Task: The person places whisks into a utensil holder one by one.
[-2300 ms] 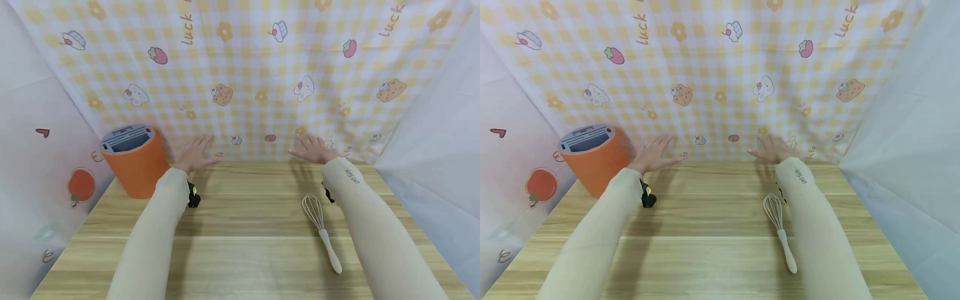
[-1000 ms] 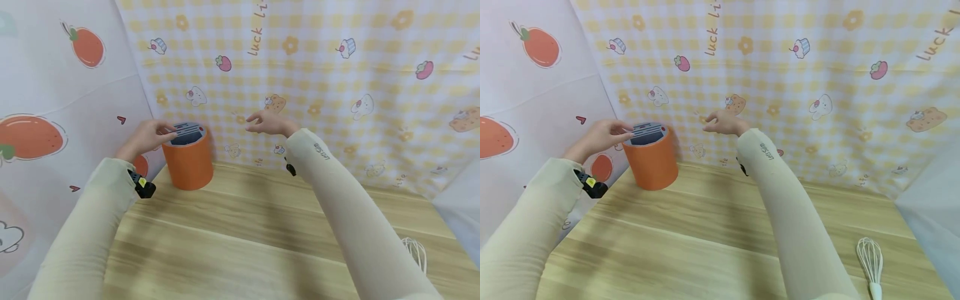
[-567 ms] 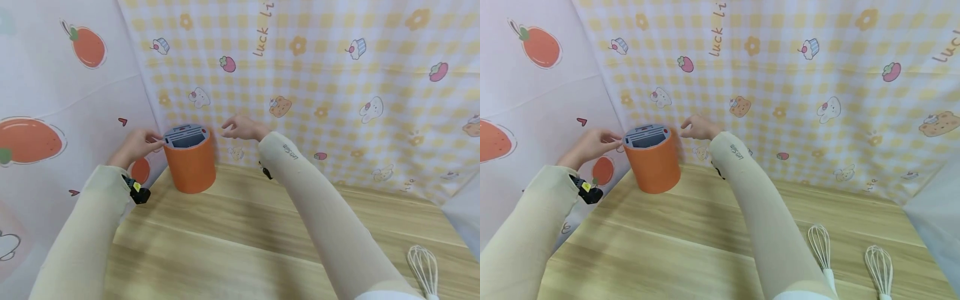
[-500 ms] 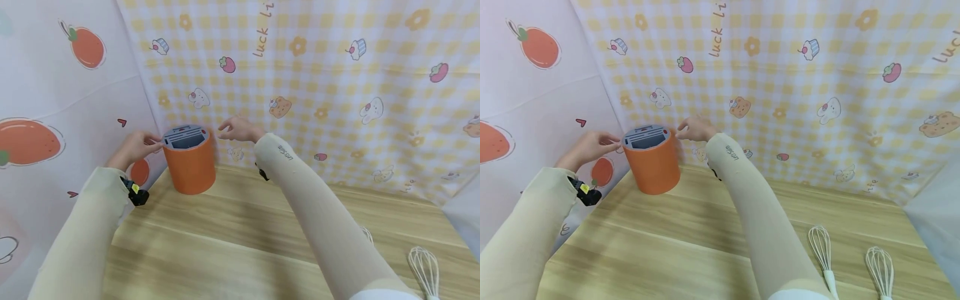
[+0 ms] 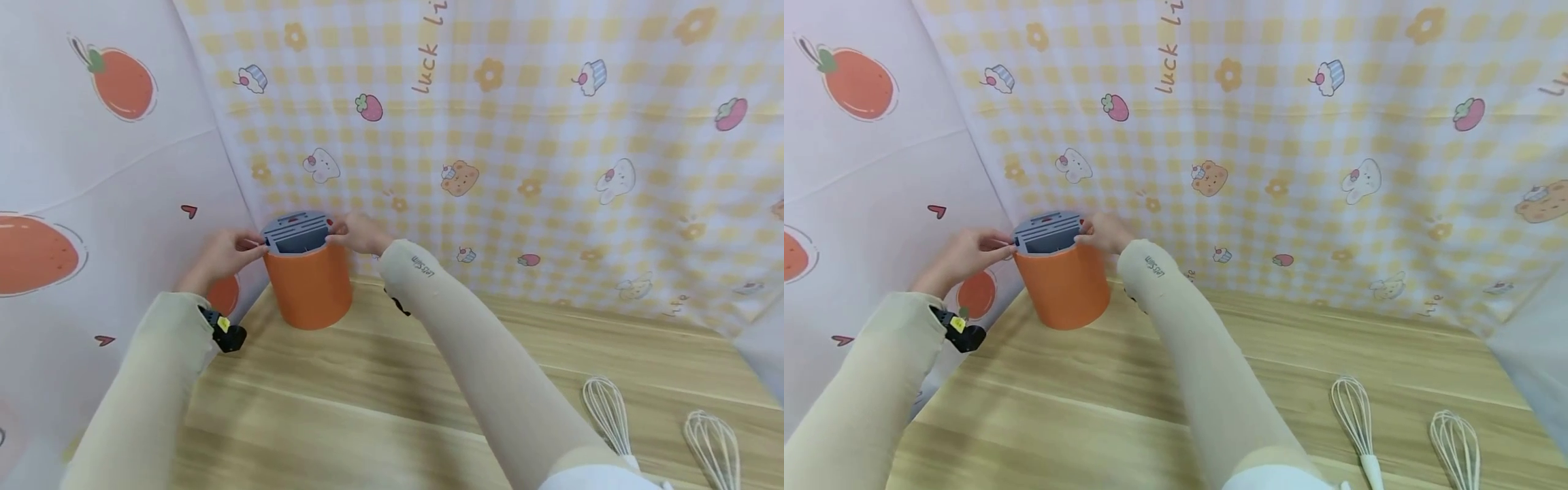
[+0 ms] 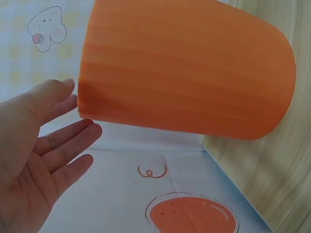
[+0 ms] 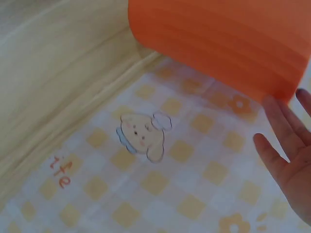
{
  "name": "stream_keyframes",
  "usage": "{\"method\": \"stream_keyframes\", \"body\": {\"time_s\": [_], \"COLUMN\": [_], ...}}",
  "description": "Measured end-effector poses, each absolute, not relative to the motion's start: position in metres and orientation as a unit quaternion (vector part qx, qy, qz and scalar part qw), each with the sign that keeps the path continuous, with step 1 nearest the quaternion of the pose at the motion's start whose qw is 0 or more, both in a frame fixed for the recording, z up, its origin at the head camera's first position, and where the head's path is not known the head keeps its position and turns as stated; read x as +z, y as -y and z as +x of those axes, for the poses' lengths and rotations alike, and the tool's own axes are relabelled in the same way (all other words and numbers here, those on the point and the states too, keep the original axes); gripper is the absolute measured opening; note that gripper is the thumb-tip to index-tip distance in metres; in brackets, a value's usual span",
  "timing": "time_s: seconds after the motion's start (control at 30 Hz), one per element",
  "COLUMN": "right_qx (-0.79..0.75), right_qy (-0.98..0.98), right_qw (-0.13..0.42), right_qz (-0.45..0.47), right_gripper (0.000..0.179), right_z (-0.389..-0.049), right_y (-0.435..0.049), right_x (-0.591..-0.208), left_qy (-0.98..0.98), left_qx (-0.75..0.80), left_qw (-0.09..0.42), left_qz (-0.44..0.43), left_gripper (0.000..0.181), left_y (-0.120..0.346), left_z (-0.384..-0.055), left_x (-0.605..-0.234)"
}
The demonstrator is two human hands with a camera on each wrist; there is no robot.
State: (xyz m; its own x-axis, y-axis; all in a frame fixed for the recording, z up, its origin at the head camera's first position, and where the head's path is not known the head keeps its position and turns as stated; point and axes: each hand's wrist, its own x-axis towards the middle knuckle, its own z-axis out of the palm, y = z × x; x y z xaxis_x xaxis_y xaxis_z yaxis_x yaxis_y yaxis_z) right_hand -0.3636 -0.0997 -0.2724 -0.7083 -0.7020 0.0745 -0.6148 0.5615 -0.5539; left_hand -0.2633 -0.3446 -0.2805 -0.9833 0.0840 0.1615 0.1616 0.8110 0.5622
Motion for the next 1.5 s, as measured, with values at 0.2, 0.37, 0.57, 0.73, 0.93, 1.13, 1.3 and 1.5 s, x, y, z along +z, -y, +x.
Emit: {"method": "stream_keyframes", "body": {"time_s": [0.2, 0.37, 0.57, 0.73, 0.93, 1.13, 1.3, 1.5], "right_qx": [-0.321, -0.362, -0.381, -0.388, -0.393, -0.403, -0.418, -0.401], "right_qy": [-0.885, -0.878, -0.871, -0.872, -0.869, -0.863, -0.86, -0.872], "right_qw": [0.057, 0.046, 0.044, 0.056, 0.065, 0.055, 0.044, 0.044], "right_qz": [-0.333, -0.31, -0.305, -0.293, -0.294, -0.301, -0.289, -0.279], "right_gripper": [0.031, 0.031, 0.031, 0.032, 0.032, 0.031, 0.03, 0.03], "right_z": [-0.366, -0.371, -0.371, -0.367, -0.36, -0.351, -0.343, -0.334], "right_y": [0.103, 0.104, 0.104, 0.099, 0.087, 0.072, 0.058, 0.044], "right_x": [-0.285, -0.294, -0.297, -0.295, -0.294, -0.296, -0.295, -0.295], "left_qy": [0.94, 0.931, 0.926, 0.929, 0.928, 0.922, 0.905, 0.913], "left_qx": [-0.327, -0.353, -0.368, -0.361, -0.362, -0.378, -0.423, -0.398], "left_qw": [0.073, 0.077, 0.074, 0.074, 0.08, 0.069, 0.039, 0.071], "left_qz": [-0.058, -0.053, -0.035, -0.038, -0.049, -0.045, -0.02, -0.052], "left_gripper": [0.041, 0.043, 0.045, 0.048, 0.048, 0.049, 0.055, 0.046], "left_y": [0.34, 0.339, 0.342, 0.339, 0.332, 0.32, 0.308, 0.295], "left_z": [-0.268, -0.269, -0.27, -0.271, -0.269, -0.266, -0.263, -0.258], "left_x": [-0.288, -0.291, -0.294, -0.296, -0.297, -0.298, -0.296, -0.299]}}
